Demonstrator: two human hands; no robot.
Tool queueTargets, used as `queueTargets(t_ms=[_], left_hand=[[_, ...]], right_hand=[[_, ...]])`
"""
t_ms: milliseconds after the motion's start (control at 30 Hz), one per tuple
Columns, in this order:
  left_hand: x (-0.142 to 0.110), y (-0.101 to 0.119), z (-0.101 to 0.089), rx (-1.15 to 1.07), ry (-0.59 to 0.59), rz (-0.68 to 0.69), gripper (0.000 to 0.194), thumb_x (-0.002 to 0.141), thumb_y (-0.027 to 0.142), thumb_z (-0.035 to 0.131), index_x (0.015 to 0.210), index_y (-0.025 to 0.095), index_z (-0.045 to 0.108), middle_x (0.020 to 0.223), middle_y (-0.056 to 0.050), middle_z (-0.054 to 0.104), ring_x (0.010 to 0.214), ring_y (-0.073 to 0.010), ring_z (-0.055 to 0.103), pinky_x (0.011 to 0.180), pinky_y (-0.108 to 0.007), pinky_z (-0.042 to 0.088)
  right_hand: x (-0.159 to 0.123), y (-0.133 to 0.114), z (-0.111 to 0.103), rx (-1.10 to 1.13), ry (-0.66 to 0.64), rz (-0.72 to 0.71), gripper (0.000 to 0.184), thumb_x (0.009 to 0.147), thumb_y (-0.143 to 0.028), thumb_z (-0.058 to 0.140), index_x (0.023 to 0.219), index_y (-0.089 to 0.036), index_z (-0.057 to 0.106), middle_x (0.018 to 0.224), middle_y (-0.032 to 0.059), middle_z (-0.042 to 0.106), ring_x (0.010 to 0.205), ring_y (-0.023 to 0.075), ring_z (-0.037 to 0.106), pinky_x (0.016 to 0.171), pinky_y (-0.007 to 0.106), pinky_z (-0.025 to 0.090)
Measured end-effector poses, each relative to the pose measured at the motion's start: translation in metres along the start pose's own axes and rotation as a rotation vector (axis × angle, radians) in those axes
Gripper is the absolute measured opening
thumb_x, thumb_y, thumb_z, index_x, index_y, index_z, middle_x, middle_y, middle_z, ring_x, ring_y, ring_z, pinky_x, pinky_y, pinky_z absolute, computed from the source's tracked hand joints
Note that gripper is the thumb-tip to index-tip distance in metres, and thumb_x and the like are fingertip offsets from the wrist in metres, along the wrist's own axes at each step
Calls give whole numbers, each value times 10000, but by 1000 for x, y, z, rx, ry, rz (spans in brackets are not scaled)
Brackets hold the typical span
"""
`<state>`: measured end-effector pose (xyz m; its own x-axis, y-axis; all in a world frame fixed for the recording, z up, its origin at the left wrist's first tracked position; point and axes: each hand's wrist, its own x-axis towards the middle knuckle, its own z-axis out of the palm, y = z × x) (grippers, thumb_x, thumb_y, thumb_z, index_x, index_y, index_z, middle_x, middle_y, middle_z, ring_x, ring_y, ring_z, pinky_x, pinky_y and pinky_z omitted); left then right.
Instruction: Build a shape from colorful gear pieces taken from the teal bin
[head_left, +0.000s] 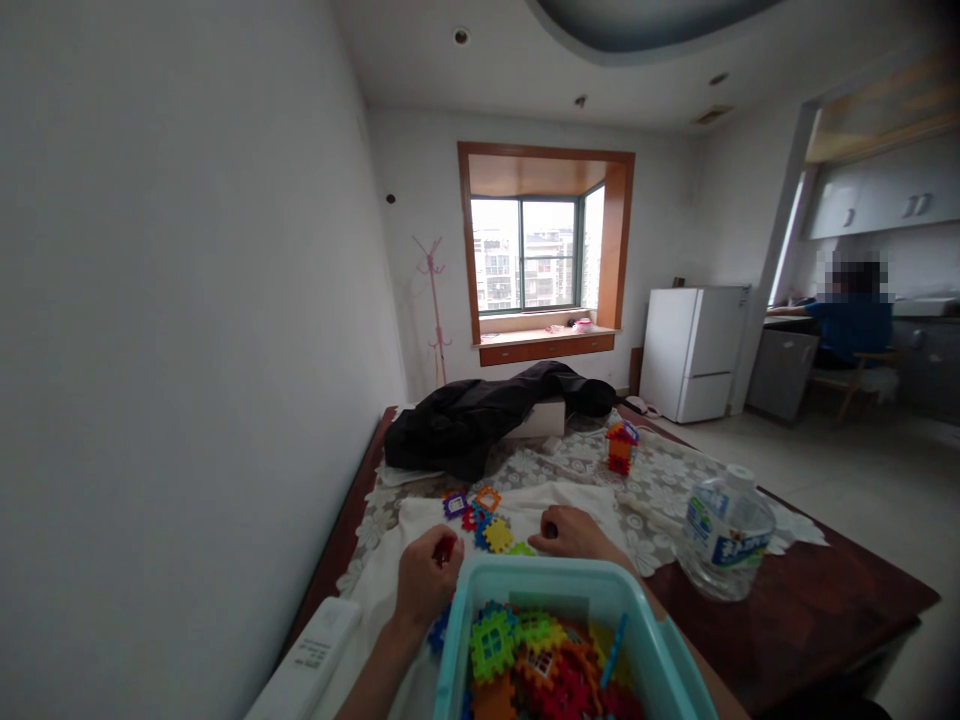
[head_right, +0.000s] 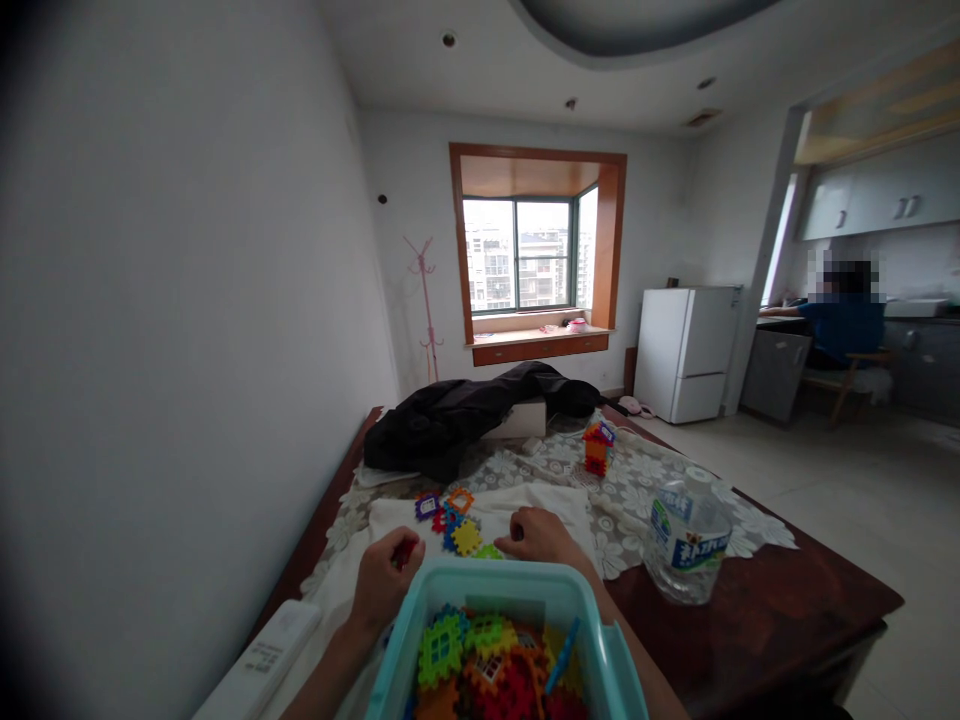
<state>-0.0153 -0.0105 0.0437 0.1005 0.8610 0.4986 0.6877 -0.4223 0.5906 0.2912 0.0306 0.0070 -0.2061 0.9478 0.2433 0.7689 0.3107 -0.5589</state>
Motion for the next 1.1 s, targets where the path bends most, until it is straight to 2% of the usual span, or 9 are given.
queueTargets(t_ms=[200, 267, 367, 500, 600, 767, 967, 1100], left_hand=[[-8, -8, -3, -154, 300, 55, 285, 989, 377, 506, 749, 241, 576, 642, 9, 577, 594, -178, 533, 623, -289, 424], [-8, -11, -2, -174, 325, 37, 290, 993, 380, 503, 747, 242, 569, 632, 15, 558, 587, -178, 525, 616, -289, 415], [-2, -15, 2, -156, 242, -27, 305, 986, 396, 499, 739, 239, 584, 619, 21, 554, 593, -181, 542, 619, -285, 413], [4, -13, 7, -26, 46, -116, 294, 946, 428, 539, 755, 229, 641, 637, 15, 627, 631, -190, 604, 655, -283, 415], [4, -4, 8, 111, -109, -149, 266, 948, 397, 545, 791, 229, 680, 722, -10, 719, 716, -205, 664, 686, -282, 399], [2, 7, 4, 340, -272, -149, 166, 905, 308, 595, 843, 226, 725, 912, -76, 782, 856, -241, 707, 732, -297, 393], [1, 8, 0, 462, -335, -162, 235, 918, 313, 571, 937, 209, 781, 972, -137, 774, 885, -282, 729, 759, -336, 423], [1, 10, -1, 471, -356, -161, 288, 940, 364, 563, 925, 206, 803, 982, -159, 769, 891, -298, 735, 782, -352, 440]], right_hand=[[-2, -2, -3, -47, -29, -23, 194, 777, -429, 852, 795, -275, 736, 923, 59, 743, 807, 231, 629, 755, 336, 431], [-3, -5, -1, -57, -15, -15, 201, 767, -430, 861, 815, -276, 742, 929, 57, 748, 809, 231, 633, 761, 333, 434], [-2, -7, 3, -63, -5, -19, 192, 780, -441, 852, 799, -279, 749, 878, 51, 752, 790, 233, 635, 748, 335, 431], [-1, -5, 7, -60, -41, -28, 267, 800, -482, 828, 659, -283, 721, 726, 52, 722, 734, 238, 628, 725, 345, 427], [-2, -4, 6, 1, -30, -9, 327, 785, -525, 835, 598, -287, 710, 662, 52, 700, 703, 236, 619, 717, 350, 435], [-5, -6, 3, 27, -5, -15, 313, 799, -530, 814, 618, -288, 737, 667, 61, 704, 693, 235, 613, 717, 360, 433], [-5, -6, -3, -20, -52, 3, 276, 816, -497, 806, 646, -286, 755, 706, 59, 727, 702, 227, 615, 713, 349, 426], [-4, -3, 0, 20, -75, -61, 276, 830, -488, 788, 646, -286, 757, 705, 55, 730, 684, 220, 613, 709, 347, 432]])
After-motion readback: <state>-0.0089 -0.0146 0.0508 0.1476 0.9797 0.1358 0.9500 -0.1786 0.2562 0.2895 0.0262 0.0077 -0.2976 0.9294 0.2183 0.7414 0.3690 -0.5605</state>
